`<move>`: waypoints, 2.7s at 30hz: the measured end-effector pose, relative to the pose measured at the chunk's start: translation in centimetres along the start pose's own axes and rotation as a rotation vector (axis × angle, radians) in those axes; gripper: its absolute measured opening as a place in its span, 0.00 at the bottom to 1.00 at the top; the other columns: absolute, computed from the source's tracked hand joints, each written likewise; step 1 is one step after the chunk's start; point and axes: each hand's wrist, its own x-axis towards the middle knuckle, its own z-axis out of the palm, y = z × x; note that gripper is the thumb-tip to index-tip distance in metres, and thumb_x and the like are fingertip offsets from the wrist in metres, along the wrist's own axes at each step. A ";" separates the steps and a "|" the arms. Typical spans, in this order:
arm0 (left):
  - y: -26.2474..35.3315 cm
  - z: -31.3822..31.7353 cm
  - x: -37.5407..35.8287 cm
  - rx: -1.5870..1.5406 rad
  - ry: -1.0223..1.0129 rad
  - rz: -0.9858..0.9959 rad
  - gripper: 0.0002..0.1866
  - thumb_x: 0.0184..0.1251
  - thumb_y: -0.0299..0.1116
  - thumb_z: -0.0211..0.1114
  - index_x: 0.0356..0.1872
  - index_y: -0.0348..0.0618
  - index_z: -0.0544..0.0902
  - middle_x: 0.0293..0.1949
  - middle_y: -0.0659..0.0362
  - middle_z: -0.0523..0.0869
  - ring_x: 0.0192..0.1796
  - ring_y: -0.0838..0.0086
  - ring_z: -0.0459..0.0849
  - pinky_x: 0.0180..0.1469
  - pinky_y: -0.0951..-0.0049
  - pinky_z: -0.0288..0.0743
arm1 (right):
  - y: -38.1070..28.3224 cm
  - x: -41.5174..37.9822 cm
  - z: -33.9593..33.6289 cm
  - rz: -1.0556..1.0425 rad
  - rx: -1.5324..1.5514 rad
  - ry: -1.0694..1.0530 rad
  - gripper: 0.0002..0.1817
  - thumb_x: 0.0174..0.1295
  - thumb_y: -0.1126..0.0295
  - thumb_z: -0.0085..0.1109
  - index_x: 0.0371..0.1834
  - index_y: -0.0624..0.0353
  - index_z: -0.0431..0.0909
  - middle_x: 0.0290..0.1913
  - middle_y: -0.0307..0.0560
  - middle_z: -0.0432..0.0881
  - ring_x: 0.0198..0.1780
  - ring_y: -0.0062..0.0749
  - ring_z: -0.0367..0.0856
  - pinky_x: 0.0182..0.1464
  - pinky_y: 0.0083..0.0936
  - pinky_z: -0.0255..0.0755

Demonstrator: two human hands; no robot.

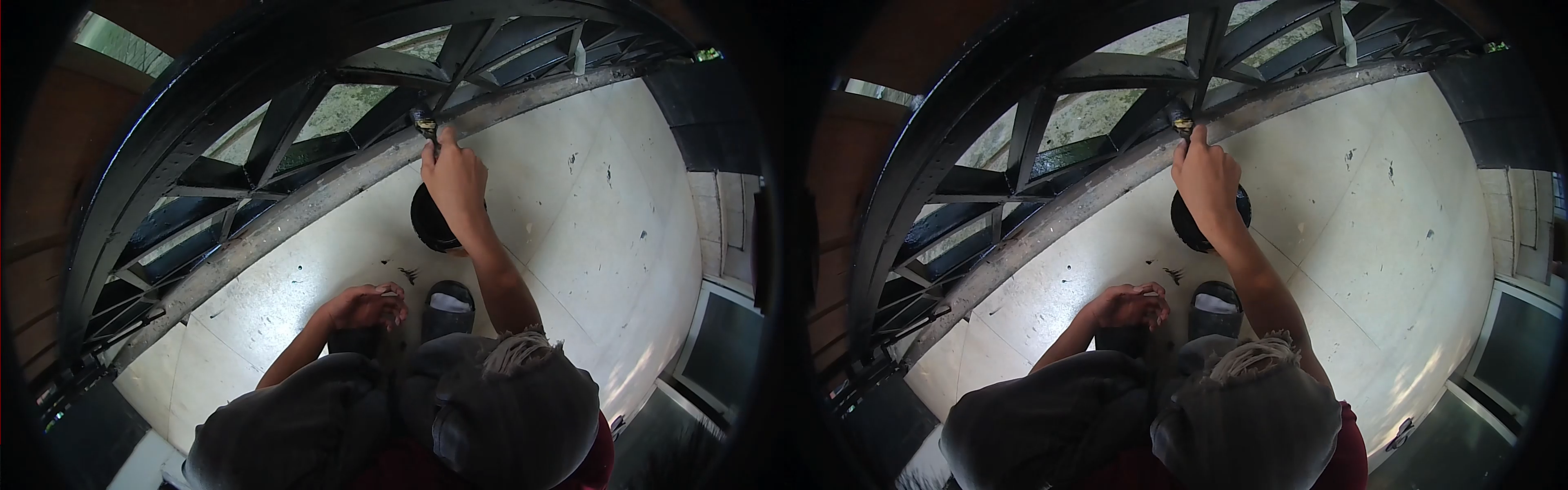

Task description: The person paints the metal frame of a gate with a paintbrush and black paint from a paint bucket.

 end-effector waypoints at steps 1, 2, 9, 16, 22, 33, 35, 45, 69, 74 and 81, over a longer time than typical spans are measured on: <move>-0.2 -0.3 0.0 -0.005 -0.002 0.008 0.25 0.72 0.54 0.58 0.59 0.47 0.74 0.54 0.49 0.81 0.58 0.63 0.79 0.59 0.61 0.73 | 0.2 -0.4 1.0 -0.032 -0.020 0.009 0.14 0.69 0.63 0.58 0.47 0.64 0.77 0.23 0.59 0.84 0.29 0.55 0.88 0.32 0.44 0.82; 0.0 -0.2 0.0 -0.007 -0.001 0.018 0.26 0.71 0.54 0.59 0.60 0.48 0.73 0.55 0.48 0.80 0.57 0.62 0.79 0.59 0.59 0.73 | -0.1 -0.6 1.4 -0.066 -0.036 0.022 0.14 0.69 0.63 0.58 0.47 0.63 0.77 0.22 0.58 0.84 0.28 0.54 0.88 0.31 0.45 0.81; 0.1 0.2 -0.1 -0.036 0.010 -0.001 0.23 0.74 0.53 0.57 0.59 0.47 0.74 0.53 0.50 0.81 0.57 0.64 0.80 0.58 0.62 0.73 | 1.8 -0.9 2.1 -0.022 0.066 0.087 0.10 0.71 0.62 0.57 0.41 0.58 0.74 0.16 0.55 0.81 0.21 0.55 0.84 0.25 0.47 0.78; 0.4 0.4 0.2 -0.030 0.019 -0.023 0.23 0.75 0.53 0.56 0.58 0.48 0.75 0.53 0.50 0.81 0.57 0.64 0.80 0.58 0.62 0.74 | -0.3 -3.2 2.4 -0.175 0.122 -0.021 0.10 0.70 0.61 0.58 0.40 0.56 0.78 0.18 0.55 0.82 0.22 0.55 0.84 0.27 0.50 0.77; 0.3 0.0 0.2 -0.033 0.017 -0.005 0.23 0.75 0.53 0.56 0.58 0.48 0.75 0.53 0.50 0.81 0.57 0.64 0.80 0.58 0.62 0.74 | 0.4 -3.2 3.2 -0.104 0.032 0.079 0.11 0.69 0.60 0.60 0.38 0.56 0.77 0.15 0.52 0.79 0.20 0.54 0.83 0.25 0.48 0.77; 0.4 0.3 0.2 -0.043 0.016 -0.012 0.23 0.75 0.53 0.56 0.59 0.48 0.75 0.53 0.50 0.82 0.57 0.64 0.80 0.58 0.62 0.74 | -0.8 -4.2 2.9 -0.228 0.038 -0.073 0.11 0.68 0.60 0.62 0.35 0.55 0.77 0.15 0.49 0.80 0.22 0.54 0.84 0.26 0.45 0.76; 0.4 0.4 0.2 -0.027 0.022 -0.020 0.23 0.75 0.53 0.56 0.59 0.47 0.75 0.53 0.49 0.82 0.57 0.64 0.80 0.58 0.62 0.74 | 0.3 -2.9 2.0 -0.173 0.081 0.011 0.11 0.68 0.59 0.62 0.35 0.55 0.77 0.15 0.50 0.80 0.22 0.54 0.84 0.26 0.46 0.76; 0.4 0.4 0.1 -0.034 0.031 -0.016 0.23 0.75 0.52 0.56 0.58 0.46 0.75 0.53 0.49 0.82 0.57 0.64 0.81 0.58 0.61 0.74 | 1.4 -1.8 2.7 -0.141 0.110 0.075 0.11 0.68 0.60 0.60 0.42 0.57 0.78 0.16 0.54 0.81 0.22 0.55 0.85 0.26 0.48 0.78; 0.3 -0.2 0.1 -0.044 0.000 -0.009 0.22 0.77 0.51 0.55 0.59 0.47 0.75 0.54 0.49 0.82 0.57 0.63 0.81 0.58 0.61 0.74 | 0.5 -4.0 1.8 -0.054 0.089 0.013 0.10 0.67 0.60 0.63 0.36 0.52 0.77 0.19 0.51 0.82 0.25 0.56 0.85 0.29 0.49 0.77; 0.3 0.1 0.2 -0.043 0.028 -0.015 0.22 0.76 0.51 0.55 0.59 0.47 0.75 0.53 0.49 0.82 0.57 0.63 0.81 0.58 0.61 0.74 | -0.7 -3.9 -0.4 -0.066 0.196 -0.005 0.10 0.67 0.60 0.62 0.39 0.54 0.78 0.17 0.51 0.82 0.24 0.56 0.84 0.29 0.47 0.77; 0.3 -0.1 0.1 -0.023 0.053 -0.027 0.25 0.73 0.53 0.57 0.60 0.47 0.73 0.55 0.47 0.81 0.57 0.61 0.80 0.58 0.59 0.74 | 0.9 -2.8 -2.4 0.082 0.065 0.052 0.10 0.66 0.61 0.62 0.39 0.56 0.81 0.20 0.52 0.83 0.28 0.53 0.87 0.32 0.46 0.79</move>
